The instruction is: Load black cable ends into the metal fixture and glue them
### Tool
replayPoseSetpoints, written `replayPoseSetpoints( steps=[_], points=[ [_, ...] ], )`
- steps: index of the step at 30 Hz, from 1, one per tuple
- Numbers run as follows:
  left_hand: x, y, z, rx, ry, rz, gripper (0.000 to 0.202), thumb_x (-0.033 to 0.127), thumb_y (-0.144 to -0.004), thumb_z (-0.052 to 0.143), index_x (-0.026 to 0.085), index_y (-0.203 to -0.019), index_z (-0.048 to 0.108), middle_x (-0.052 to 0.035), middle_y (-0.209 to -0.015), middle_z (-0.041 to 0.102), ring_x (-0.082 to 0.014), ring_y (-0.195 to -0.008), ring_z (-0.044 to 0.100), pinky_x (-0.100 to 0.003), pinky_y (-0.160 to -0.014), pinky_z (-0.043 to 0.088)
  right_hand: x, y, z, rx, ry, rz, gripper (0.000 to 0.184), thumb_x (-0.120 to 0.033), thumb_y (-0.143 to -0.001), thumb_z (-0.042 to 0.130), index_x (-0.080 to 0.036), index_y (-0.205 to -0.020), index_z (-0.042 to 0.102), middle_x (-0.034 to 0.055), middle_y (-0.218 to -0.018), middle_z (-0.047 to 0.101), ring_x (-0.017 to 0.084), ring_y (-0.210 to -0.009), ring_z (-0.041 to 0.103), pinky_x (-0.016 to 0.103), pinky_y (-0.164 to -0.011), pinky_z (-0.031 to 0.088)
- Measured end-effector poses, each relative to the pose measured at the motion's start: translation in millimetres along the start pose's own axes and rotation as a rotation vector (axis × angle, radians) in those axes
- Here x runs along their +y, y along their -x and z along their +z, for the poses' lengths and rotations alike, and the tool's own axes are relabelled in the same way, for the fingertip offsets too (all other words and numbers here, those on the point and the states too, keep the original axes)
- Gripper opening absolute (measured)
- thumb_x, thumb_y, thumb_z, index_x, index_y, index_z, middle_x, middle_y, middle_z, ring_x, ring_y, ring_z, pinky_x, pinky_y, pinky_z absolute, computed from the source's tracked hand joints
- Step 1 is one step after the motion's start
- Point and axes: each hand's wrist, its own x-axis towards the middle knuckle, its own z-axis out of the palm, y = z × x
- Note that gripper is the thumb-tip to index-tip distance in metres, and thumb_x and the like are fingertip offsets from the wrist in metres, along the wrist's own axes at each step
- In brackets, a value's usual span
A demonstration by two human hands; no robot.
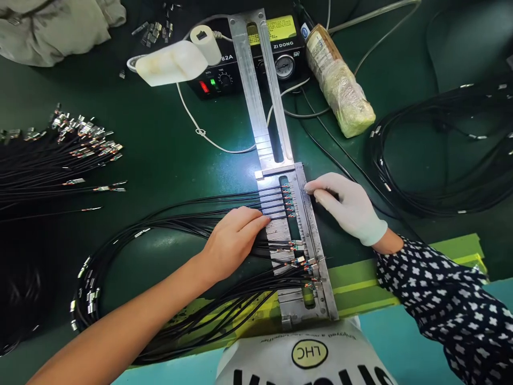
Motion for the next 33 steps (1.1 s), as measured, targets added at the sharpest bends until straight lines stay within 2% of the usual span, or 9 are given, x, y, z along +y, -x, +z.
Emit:
replayPoseSetpoints(
  steps=[3, 7, 12, 15, 17, 21, 25, 29, 33],
  points=[
    [5.4, 8.6, -1.7, 0.004, -0.156, -0.034, 0.036, 0.008, -0.097, 0.052, 0.023, -0.128, 0.062, -0.0104, -0.111, 0.065, -0.022, -0.105, 0.058, -0.039, -0.09, 0.048, 0.2, -0.3, -0.2, -0.002, -0.002, -0.003, 0.019, -0.024, -0.1, 0.056, -0.025, -0.111, 0.072, 0.001, -0.11, 0.073, 0.02, -0.103, 0.068, 0.036, -0.095, 0.055],
    [12.0, 14.7, -3.9, -0.019, -0.262, -0.04, 0.041, 0.006, -0.095, 0.052, 0.02, -0.133, 0.061, -0.01, -0.1, 0.064, -0.022, -0.094, 0.055, -0.036, -0.078, 0.042, 1.3, 0.1, 0.5, 0.011, 0.006, -0.008, 0.018, -0.025, -0.1, 0.057, -0.024, -0.11, 0.073, 0.0007, -0.108, 0.073, 0.02, -0.102, 0.067, 0.035, -0.094, 0.055],
    [20.4, 18.9, -7.9, -0.073, -0.108, -0.006, 0.036, 0.012, -0.097, 0.057, 0.018, -0.132, 0.055, -0.0073, -0.108, 0.07, -0.0206, -0.101, 0.058, -0.038, -0.089, 0.041, 2.3, 2.0, 1.2, 0.019, 0.01, -0.006, 0.019, -0.026, -0.1, 0.056, -0.024, -0.11, 0.073, 0.0012, -0.107, 0.073, 0.02, -0.099, 0.068, 0.036, -0.093, 0.055],
    [24.7, 21.9, -8.9, -0.136, 0.143, -0.092, 0.027, 0.011, -0.097, 0.058, 0.018, -0.124, 0.057, -0.0061, -0.105, 0.067, -0.0176, -0.098, 0.056, -0.034, -0.088, 0.044, 1.3, 1.9, 1.2, 0.02, 0.02, -0.015, 0.019, -0.025, -0.099, 0.057, -0.023, -0.109, 0.074, 0.0015, -0.106, 0.073, 0.02, -0.099, 0.067, 0.036, -0.093, 0.055],
    [24.9, 22.2, -8.5, -0.135, 0.241, -0.116, 0.027, 0.007, -0.096, 0.056, 0.018, -0.121, 0.059, -0.0066, -0.105, 0.064, -0.0165, -0.096, 0.054, -0.031, -0.086, 0.046, 0.4, 1.5, 1.2, 0.021, 0.018, -0.021, 0.019, -0.024, -0.1, 0.057, -0.023, -0.109, 0.074, 0.0012, -0.106, 0.073, 0.02, -0.099, 0.067, 0.035, -0.093, 0.054],
    [20.5, 16.4, -6.1, -0.05, 0.078, -0.024, 0.036, 0.001, -0.094, 0.053, 0.015, -0.126, 0.059, -0.0089, -0.104, 0.061, -0.0169, -0.091, 0.055, -0.029, -0.077, 0.048, -0.4, 1.1, 1.1, 0.021, 0.015, -0.016, 0.019, -0.024, -0.1, 0.057, -0.023, -0.109, 0.074, 0.0006, -0.105, 0.073, 0.019, -0.098, 0.067, 0.033, -0.091, 0.054],
    [16.1, 7.0, -4.4, -0.021, -0.033, 0.006, 0.036, 0.001, -0.093, 0.052, 0.012, -0.127, 0.059, -0.0102, -0.103, 0.06, -0.0177, -0.09, 0.056, -0.029, -0.077, 0.051, 0.1, 0.8, 0.9, 0.018, 0.006, -0.021, 0.019, -0.023, -0.099, 0.058, -0.022, -0.109, 0.074, 0.0004, -0.107, 0.073, 0.018, -0.099, 0.067, 0.032, -0.091, 0.054],
    [12.6, 1.1, -3.3, -0.03, -0.036, 0.044, 0.035, 0.002, -0.093, 0.053, 0.012, -0.125, 0.059, -0.0103, -0.103, 0.06, -0.018, -0.091, 0.055, -0.03, -0.077, 0.051, 0.8, -0.4, 0.9, 0.016, 0.003, -0.031, 0.019, -0.022, -0.099, 0.058, -0.022, -0.109, 0.074, 0.0006, -0.107, 0.073, 0.018, -0.1, 0.067, 0.032, -0.092, 0.054],
    [7.5, 1.7, 2.2, -0.021, 0.059, 0.042, 0.036, 0.0, -0.092, 0.056, 0.011, -0.127, 0.058, -0.0109, -0.107, 0.062, -0.0175, -0.095, 0.056, -0.029, -0.082, 0.052, 1.7, -1.2, 1.0, 0.019, -0.002, -0.035, 0.018, -0.022, -0.099, 0.058, -0.022, -0.109, 0.074, 0.0007, -0.107, 0.073, 0.018, -0.1, 0.067, 0.033, -0.091, 0.054]
  ],
)
